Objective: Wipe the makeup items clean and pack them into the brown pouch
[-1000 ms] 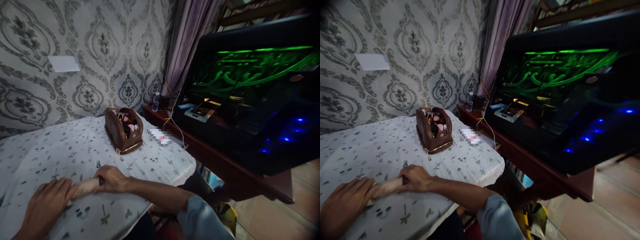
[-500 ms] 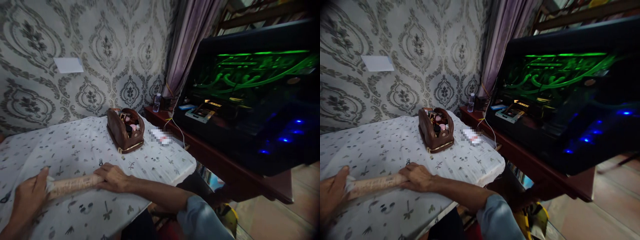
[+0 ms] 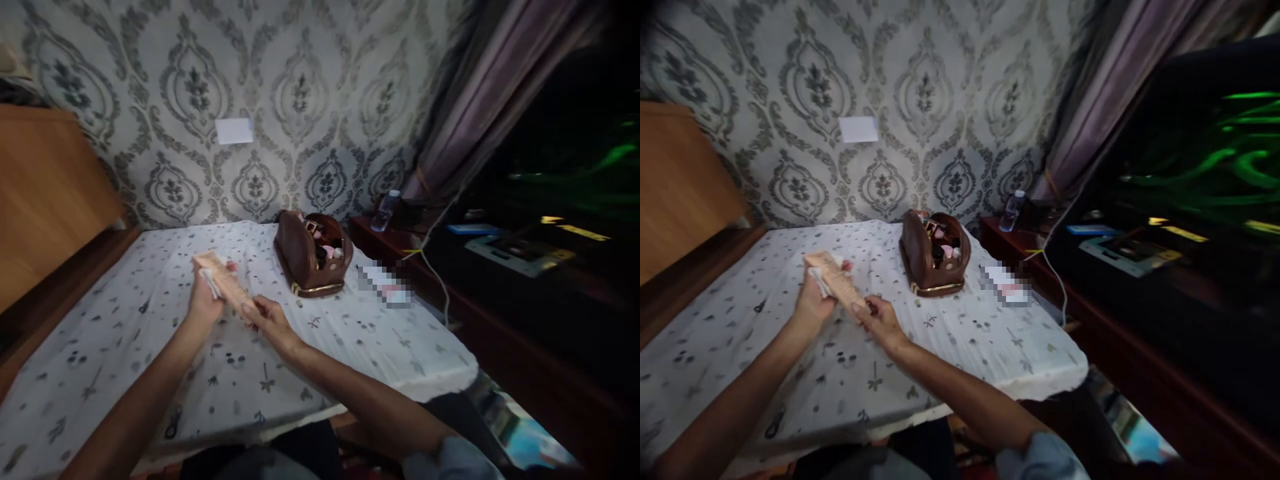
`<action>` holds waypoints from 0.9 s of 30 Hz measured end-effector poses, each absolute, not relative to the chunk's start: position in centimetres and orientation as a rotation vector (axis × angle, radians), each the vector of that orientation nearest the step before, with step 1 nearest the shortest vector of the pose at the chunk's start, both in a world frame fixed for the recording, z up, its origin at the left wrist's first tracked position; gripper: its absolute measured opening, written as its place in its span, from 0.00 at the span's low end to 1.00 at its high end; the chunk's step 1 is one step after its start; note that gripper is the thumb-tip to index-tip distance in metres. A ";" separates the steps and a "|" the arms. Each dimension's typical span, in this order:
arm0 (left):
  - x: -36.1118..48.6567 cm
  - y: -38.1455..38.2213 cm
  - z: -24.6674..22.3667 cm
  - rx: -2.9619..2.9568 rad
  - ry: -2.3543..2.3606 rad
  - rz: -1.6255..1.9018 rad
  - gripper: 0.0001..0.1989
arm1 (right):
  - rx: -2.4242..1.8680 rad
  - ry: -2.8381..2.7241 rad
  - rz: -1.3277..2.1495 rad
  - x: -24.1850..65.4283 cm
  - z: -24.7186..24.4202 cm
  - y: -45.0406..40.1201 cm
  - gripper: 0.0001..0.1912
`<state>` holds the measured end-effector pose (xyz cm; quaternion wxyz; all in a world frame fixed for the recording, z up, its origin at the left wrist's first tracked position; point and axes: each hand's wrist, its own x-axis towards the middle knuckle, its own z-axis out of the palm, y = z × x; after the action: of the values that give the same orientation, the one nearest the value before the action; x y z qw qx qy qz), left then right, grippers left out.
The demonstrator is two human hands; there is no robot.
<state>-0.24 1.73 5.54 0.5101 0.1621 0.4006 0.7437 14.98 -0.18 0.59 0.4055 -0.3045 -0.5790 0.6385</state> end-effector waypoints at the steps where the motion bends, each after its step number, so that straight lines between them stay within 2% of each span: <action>1: 0.7 1.5 5.4 0.431 0.950 1.752 0.29 | -0.762 -1.448 1.597 14.7 0.9 -0.3 0.25; 4: 3.1 0.1 4.5 0.613 0.975 1.693 0.33 | -0.712 -1.371 1.544 14.0 2.0 -0.4 0.22; 7: 4.5 -1.3 2.9 0.842 1.078 1.667 0.28 | -0.716 -1.263 1.483 13.6 2.4 -0.1 0.21; 13: 4.2 -1.4 1.5 1.007 1.281 1.597 0.27 | -0.752 -1.334 1.394 14.4 1.2 -0.1 0.22; 18: 3.8 0.4 2.8 1.077 1.457 1.660 0.31 | -0.888 -1.496 1.210 17.1 0.5 -1.5 0.20; 23: 5.4 1.6 5.4 1.210 1.502 1.667 0.31 | -0.816 -1.427 1.341 20.4 0.6 -1.6 0.23; 27: 7.8 2.1 7.1 1.171 1.319 1.613 0.29 | -0.780 -1.366 1.402 22.7 1.4 -1.1 0.26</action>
<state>7.76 2.11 7.06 0.3667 0.4557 0.5134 0.6279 22.68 -1.13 1.45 0.4944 -0.3219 -0.5634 0.5784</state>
